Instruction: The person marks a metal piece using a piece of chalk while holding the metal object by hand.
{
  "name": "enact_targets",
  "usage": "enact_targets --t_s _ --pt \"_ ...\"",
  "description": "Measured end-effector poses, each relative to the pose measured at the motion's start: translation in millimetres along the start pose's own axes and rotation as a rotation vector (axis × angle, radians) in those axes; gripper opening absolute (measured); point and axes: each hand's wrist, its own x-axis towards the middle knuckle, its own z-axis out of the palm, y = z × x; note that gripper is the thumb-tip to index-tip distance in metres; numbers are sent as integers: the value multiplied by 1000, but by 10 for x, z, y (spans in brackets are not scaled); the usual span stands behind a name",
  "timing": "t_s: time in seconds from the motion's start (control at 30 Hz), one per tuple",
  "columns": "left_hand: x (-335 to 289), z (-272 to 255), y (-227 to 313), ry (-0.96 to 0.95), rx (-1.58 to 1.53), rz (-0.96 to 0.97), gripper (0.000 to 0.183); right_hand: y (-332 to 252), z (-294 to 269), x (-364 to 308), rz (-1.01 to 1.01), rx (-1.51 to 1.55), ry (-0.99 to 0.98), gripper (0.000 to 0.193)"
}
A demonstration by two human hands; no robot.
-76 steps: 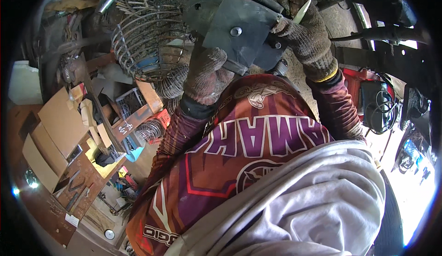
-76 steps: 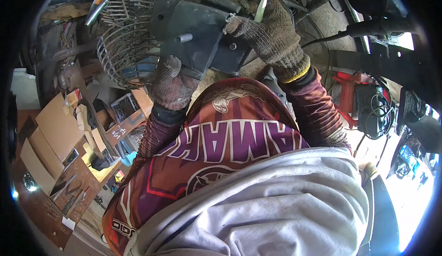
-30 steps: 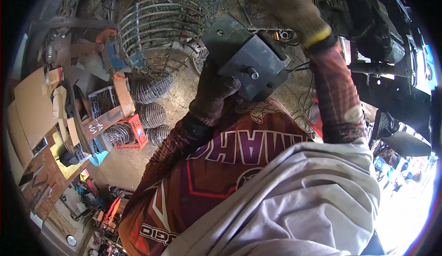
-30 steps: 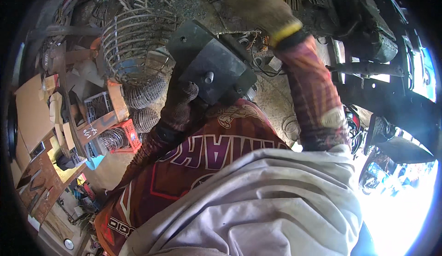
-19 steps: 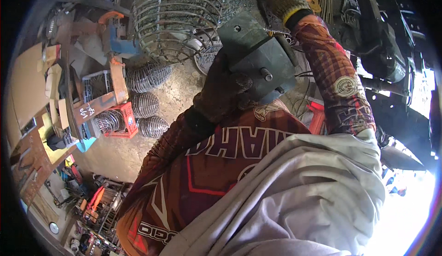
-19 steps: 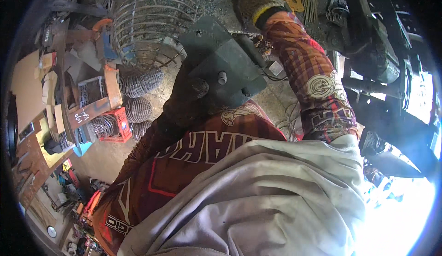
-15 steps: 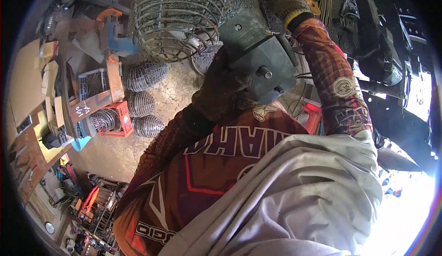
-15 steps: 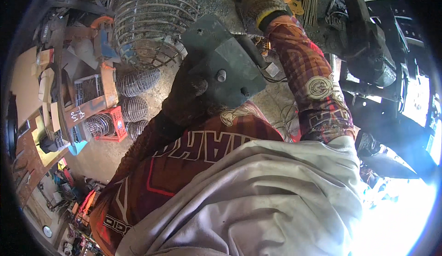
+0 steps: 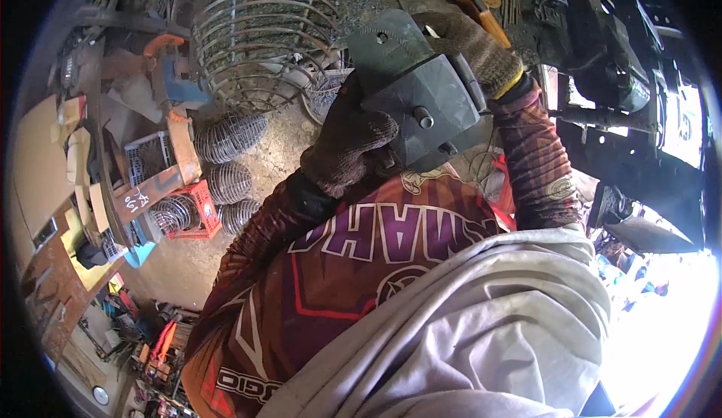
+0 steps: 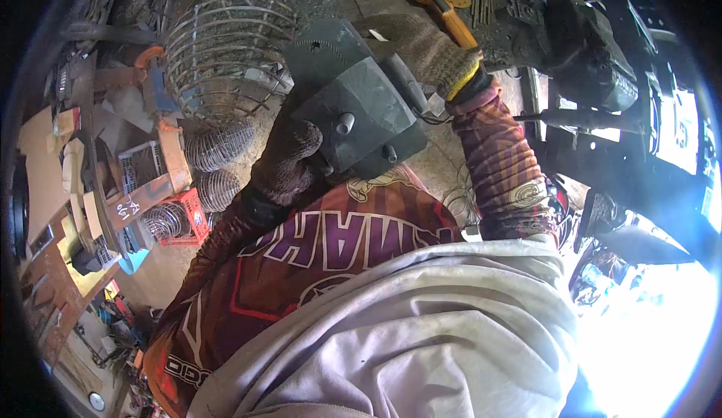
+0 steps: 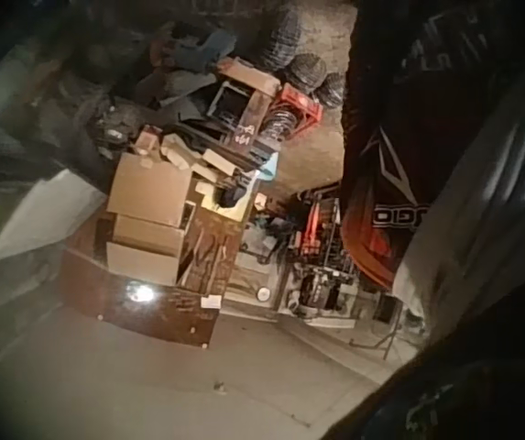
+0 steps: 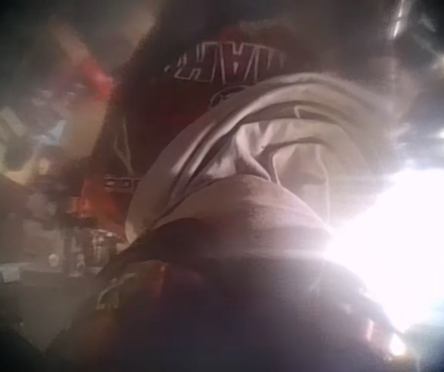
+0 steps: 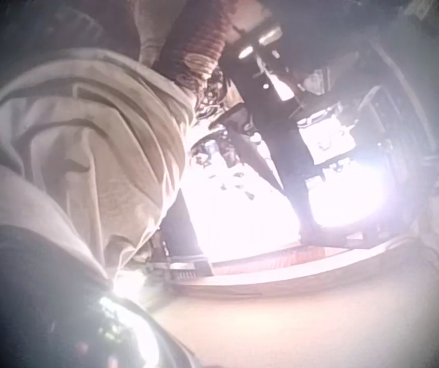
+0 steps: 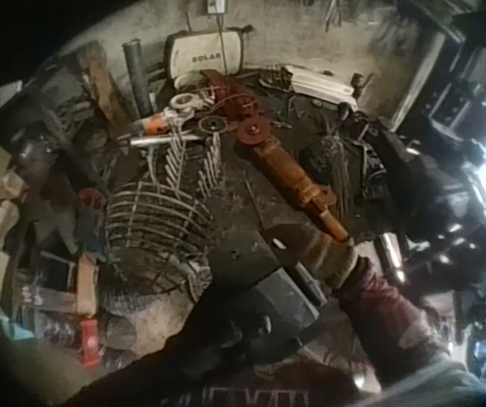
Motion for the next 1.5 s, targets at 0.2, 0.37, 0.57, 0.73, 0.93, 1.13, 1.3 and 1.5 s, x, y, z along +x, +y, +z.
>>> enact_targets --t_s 0.2,0.37,0.57,0.73,0.93,1.13,1.3,1.5 --pt "30 64 -90 -10 39 -29 86 89 105 -147 86 172 36 36" --pt "40 148 -99 -17 26 -2 86 103 142 -619 111 268 0 35" --pt "24 167 -122 34 56 -16 86 147 211 -708 128 261 18 35" --pt "32 209 -124 12 68 3 85 163 256 -757 142 261 12 34" --pt "48 182 -127 1 75 -6 83 186 276 -710 171 266 -11 34" --pt "42 194 -105 -4 49 -14 80 478 241 -466 364 462 9 33" --pt "6 182 -62 72 95 -15 79 -288 -338 -519 345 898 157 30" --pt "173 198 -169 -32 58 40 68 -827 -1001 -347 -25 194 -130 43"
